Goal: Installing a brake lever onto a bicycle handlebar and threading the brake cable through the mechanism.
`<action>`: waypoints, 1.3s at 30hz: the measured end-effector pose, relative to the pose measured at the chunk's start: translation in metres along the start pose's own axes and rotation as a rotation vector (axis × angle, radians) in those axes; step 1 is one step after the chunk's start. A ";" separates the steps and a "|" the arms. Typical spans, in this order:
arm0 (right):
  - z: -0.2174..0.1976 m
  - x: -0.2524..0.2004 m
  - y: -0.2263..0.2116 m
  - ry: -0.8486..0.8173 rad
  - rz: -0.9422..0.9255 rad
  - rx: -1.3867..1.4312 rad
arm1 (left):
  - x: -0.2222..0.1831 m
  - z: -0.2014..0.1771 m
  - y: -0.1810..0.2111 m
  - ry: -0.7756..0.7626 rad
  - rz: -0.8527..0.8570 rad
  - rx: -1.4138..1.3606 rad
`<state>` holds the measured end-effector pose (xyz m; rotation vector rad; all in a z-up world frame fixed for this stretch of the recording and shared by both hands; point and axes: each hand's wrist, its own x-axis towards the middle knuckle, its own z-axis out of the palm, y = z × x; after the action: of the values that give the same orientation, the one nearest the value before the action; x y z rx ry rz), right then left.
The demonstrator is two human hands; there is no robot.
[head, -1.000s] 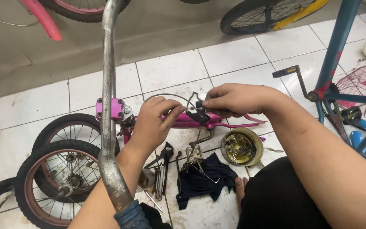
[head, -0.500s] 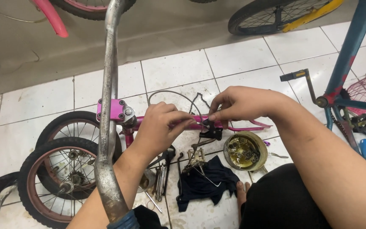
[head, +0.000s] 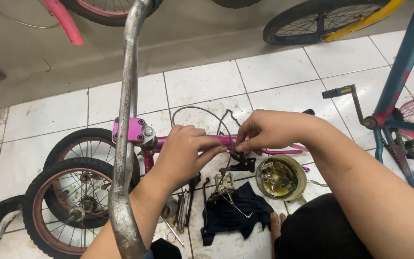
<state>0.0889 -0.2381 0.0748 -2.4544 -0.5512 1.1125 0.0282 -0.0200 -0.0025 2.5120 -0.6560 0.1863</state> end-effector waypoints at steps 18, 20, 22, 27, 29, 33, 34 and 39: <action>0.010 -0.004 -0.009 -0.018 -0.082 -0.212 | -0.001 -0.011 0.005 -0.053 0.037 0.035; 0.011 -0.003 -0.008 -0.011 -0.087 -0.207 | -0.003 -0.009 0.005 -0.041 0.038 0.035; 0.010 -0.003 -0.007 -0.004 -0.093 -0.203 | -0.004 -0.008 0.004 -0.028 0.039 0.036; 0.006 -0.008 -0.002 0.078 -0.101 -0.106 | -0.004 -0.003 0.001 0.012 0.008 -0.022; 0.005 -0.012 -0.003 0.101 -0.092 -0.083 | -0.004 -0.002 0.002 0.027 0.011 -0.025; 0.003 -0.010 0.006 0.178 -0.125 -0.006 | -0.003 0.002 0.004 0.074 0.010 -0.051; 0.003 -0.010 0.009 0.178 -0.124 -0.007 | -0.004 0.003 0.003 0.074 0.010 -0.052; -0.001 -0.011 0.017 0.237 -0.170 0.074 | -0.003 0.001 0.005 0.110 0.016 -0.095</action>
<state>0.0861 -0.2579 0.0737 -2.3807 -0.6182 0.7499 0.0231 -0.0233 -0.0016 2.3874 -0.6263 0.2907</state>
